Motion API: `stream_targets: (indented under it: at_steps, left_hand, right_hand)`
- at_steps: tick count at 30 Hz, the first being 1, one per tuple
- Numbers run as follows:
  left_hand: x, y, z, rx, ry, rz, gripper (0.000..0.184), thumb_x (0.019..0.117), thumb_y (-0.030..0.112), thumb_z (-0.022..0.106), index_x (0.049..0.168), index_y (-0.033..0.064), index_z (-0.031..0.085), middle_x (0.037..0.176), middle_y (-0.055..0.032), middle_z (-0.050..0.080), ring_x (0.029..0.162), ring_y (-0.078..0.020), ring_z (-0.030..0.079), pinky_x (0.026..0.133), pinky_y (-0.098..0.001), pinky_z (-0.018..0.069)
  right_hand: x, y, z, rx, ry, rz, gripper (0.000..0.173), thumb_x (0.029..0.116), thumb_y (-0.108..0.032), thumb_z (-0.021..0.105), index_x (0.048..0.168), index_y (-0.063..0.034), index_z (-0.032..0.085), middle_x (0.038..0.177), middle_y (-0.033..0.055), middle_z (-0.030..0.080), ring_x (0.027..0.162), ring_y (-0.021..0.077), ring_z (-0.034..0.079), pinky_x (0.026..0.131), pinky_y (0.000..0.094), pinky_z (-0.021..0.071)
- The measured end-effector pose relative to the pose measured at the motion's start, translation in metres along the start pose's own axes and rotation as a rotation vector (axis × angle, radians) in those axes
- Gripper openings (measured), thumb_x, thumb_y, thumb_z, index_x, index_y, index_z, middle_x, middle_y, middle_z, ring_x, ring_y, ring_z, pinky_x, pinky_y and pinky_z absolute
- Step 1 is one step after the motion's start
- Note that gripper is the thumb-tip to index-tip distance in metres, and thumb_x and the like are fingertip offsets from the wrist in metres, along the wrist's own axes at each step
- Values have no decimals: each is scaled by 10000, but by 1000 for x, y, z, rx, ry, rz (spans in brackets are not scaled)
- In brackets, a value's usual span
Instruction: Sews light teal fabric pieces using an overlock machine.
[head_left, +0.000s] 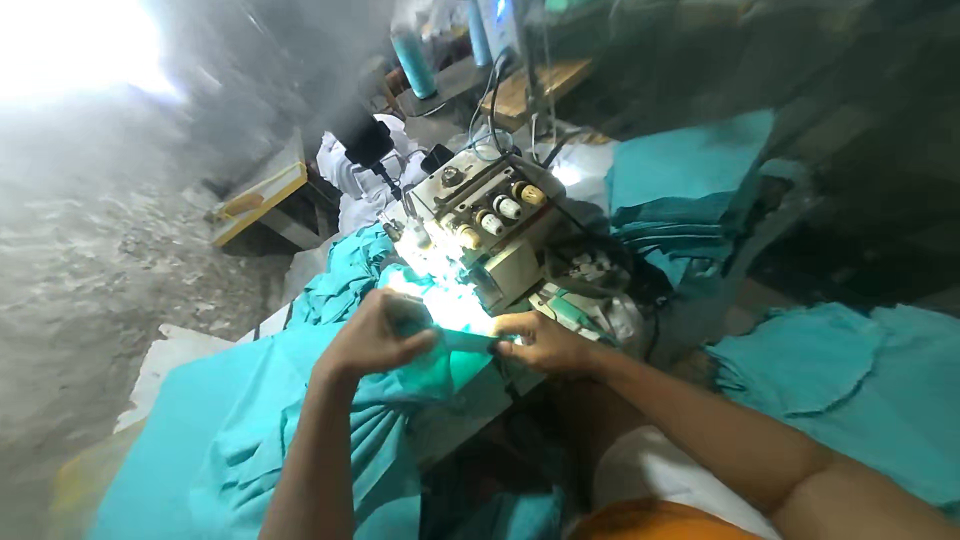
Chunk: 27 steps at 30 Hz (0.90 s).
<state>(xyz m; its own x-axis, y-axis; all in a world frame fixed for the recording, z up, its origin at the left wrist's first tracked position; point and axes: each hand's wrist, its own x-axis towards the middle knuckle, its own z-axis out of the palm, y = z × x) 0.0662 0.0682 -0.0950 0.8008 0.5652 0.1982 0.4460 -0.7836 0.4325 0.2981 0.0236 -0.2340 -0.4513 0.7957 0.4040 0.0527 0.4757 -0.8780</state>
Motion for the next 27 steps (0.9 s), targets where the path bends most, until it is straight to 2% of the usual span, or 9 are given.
stream_targets:
  at_steps: [2, 5, 9, 18, 19, 21, 23, 25, 27]
  left_hand:
    - [4, 2, -3, 58, -6, -14, 251, 786, 243, 627, 623, 57, 675, 601, 68, 580, 635, 25, 512, 692, -231, 395]
    - [12, 12, 6, 28, -119, 61, 242, 817, 234, 653, 677, 47, 719, 628, 22, 625, 656, -16, 543, 728, -249, 416]
    - [15, -1, 5, 40, -155, -32, 204, 805, 188, 666, 680, 36, 718, 639, 22, 626, 615, 37, 536, 581, -164, 421]
    - [5, -3, 11, 38, -121, -32, 202, 816, 218, 681, 729, 46, 743, 662, 5, 637, 664, -43, 542, 749, -312, 421]
    - [3, 1, 15, 24, -119, -39, 216, 837, 219, 676, 741, 39, 746, 657, -4, 633, 651, -48, 532, 746, -312, 414]
    - [0, 5, 21, 99, -56, -67, 293, 912, 229, 640, 717, 29, 726, 618, -16, 600, 589, -60, 521, 616, -262, 429]
    - [-2, 6, 31, 288, 20, -148, 308, 955, 154, 599, 710, -9, 687, 622, -101, 591, 602, -215, 576, 601, -404, 474]
    - [-4, 11, 41, 403, 24, -270, 244, 962, 120, 610, 833, -30, 754, 804, -192, 714, 814, -370, 705, 764, -566, 542]
    - [-4, 25, 53, 496, 11, -392, 259, 992, 148, 593, 932, -23, 778, 918, -222, 735, 919, -423, 710, 817, -602, 531]
  right_hand:
    - [5, -2, -1, 11, -11, 32, 253, 1012, -96, 548, 1003, 113, 690, 985, 177, 676, 908, 99, 597, 835, 226, 470]
    - [6, -6, -1, 19, -33, 61, 237, 1010, -54, 541, 1042, 127, 691, 1039, 212, 685, 967, 146, 617, 894, 261, 480]
    - [1, -8, -1, 20, -12, 41, 235, 1005, -61, 554, 1007, 128, 693, 1005, 205, 686, 926, 129, 609, 845, 245, 476]
    - [14, -15, 0, -26, -13, 60, 203, 969, -22, 573, 1017, 133, 694, 992, 235, 691, 924, 210, 637, 862, 322, 498]
    - [11, -15, 2, -34, -15, 48, 203, 963, -22, 578, 1018, 130, 702, 996, 239, 696, 937, 224, 646, 870, 332, 502]
    - [3, -18, 6, -78, -9, -9, 197, 956, -30, 603, 1001, 132, 705, 994, 253, 700, 954, 275, 661, 883, 371, 512]
    - [-8, -16, 13, -184, 50, -134, 186, 947, -64, 634, 933, 103, 714, 912, 228, 710, 877, 308, 689, 820, 420, 538]
    - [-18, -10, 18, -291, 110, -210, 164, 943, -67, 627, 914, 67, 717, 891, 189, 718, 849, 305, 704, 798, 447, 545]
    - [-24, -3, 21, -365, 186, -258, 144, 926, -61, 625, 903, 41, 724, 906, 164, 737, 871, 284, 721, 832, 417, 558]
